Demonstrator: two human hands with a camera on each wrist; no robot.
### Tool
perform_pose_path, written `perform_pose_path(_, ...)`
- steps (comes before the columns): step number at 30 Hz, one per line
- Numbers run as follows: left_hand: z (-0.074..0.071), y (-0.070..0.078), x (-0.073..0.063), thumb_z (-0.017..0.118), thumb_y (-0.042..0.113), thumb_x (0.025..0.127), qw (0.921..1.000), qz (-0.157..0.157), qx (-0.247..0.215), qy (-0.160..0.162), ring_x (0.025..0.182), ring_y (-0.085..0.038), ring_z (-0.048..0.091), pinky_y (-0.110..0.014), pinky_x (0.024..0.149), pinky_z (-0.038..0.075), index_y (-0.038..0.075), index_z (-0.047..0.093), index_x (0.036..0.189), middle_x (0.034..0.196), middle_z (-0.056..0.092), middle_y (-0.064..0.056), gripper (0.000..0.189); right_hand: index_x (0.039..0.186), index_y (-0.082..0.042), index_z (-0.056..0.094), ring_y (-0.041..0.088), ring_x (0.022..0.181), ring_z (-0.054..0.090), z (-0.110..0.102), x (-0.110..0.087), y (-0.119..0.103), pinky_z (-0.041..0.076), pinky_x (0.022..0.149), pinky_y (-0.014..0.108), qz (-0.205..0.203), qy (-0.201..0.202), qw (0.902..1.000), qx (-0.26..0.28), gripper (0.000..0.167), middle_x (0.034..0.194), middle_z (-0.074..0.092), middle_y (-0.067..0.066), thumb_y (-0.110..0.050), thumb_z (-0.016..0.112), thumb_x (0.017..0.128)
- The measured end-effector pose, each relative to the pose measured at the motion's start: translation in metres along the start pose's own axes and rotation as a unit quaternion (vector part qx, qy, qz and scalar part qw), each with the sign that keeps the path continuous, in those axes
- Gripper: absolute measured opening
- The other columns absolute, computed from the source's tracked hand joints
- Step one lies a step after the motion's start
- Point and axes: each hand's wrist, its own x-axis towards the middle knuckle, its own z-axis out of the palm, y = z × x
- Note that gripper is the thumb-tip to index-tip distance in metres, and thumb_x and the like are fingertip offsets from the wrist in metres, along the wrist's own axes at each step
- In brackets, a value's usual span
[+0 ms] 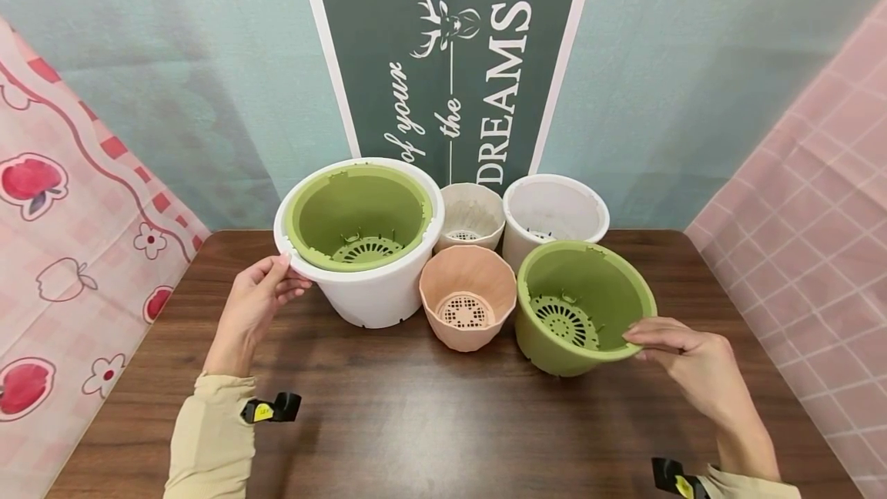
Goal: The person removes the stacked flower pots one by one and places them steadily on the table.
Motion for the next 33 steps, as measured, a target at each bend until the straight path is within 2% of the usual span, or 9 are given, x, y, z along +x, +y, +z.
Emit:
perform_pose_path(9, -0.0006, -0.0002, 0.0006, 0.048, 0.018, 0.096, 1.0, 0.002, -0.006, -0.004, 0.064, -0.01, 0.061, -0.02, 0.062, 0.05, 0.009, 0.055, 0.079, 0.068, 0.062, 0.002, 0.02, 0.08, 0.002, 0.07, -0.002, 0.097, 0.055, 0.0021, 0.0025, 0.0002, 0.041, 0.077, 0.007, 0.017, 0.006, 0.9998, -0.01, 0.039, 0.084, 0.067, 0.002, 0.029, 0.068, 0.053)
perform_pose_path(20, -0.0012, -0.0017, 0.0025, 0.047, 0.017, 0.096, 0.9999, 0.006, -0.011, -0.009, 0.064, -0.01, 0.061, -0.02, 0.061, 0.05, 0.01, 0.055, 0.077, 0.067, 0.062, 0.002, 0.022, 0.08, 0.002, 0.069, -0.004, 0.096, 0.056, 0.0047, 0.0032, 0.0023, 0.042, 0.075, 0.006, 0.047, 0.005, 0.9989, 0.003, 0.037, 0.085, 0.068, 0.005, 0.029, 0.067, 0.055)
perform_pose_path(27, -0.0017, -0.0012, 0.0024, 0.048, 0.018, 0.096, 0.9999, 0.009, -0.002, -0.008, 0.064, -0.01, 0.061, -0.02, 0.062, 0.05, 0.009, 0.055, 0.077, 0.068, 0.062, 0.002, 0.022, 0.083, -0.004, 0.072, -0.008, 0.097, 0.054, 0.0051, 0.0047, 0.0051, 0.039, 0.077, 0.004, 0.048, -0.003, 0.9986, 0.023, 0.043, 0.089, 0.068, -0.007, 0.029, 0.067, 0.055)
perform_pose_path(33, -0.0017, -0.0011, 0.0023, 0.048, 0.018, 0.096, 0.9999, 0.009, -0.002, -0.009, 0.064, -0.01, 0.061, -0.02, 0.062, 0.05, 0.009, 0.055, 0.077, 0.068, 0.062, 0.002, 0.021, 0.083, -0.001, 0.071, -0.01, 0.096, 0.052, 0.0045, 0.0055, 0.0048, 0.038, 0.077, 0.003, 0.048, -0.013, 0.9987, 0.01, 0.04, 0.091, 0.066, -0.015, 0.028, 0.067, 0.055)
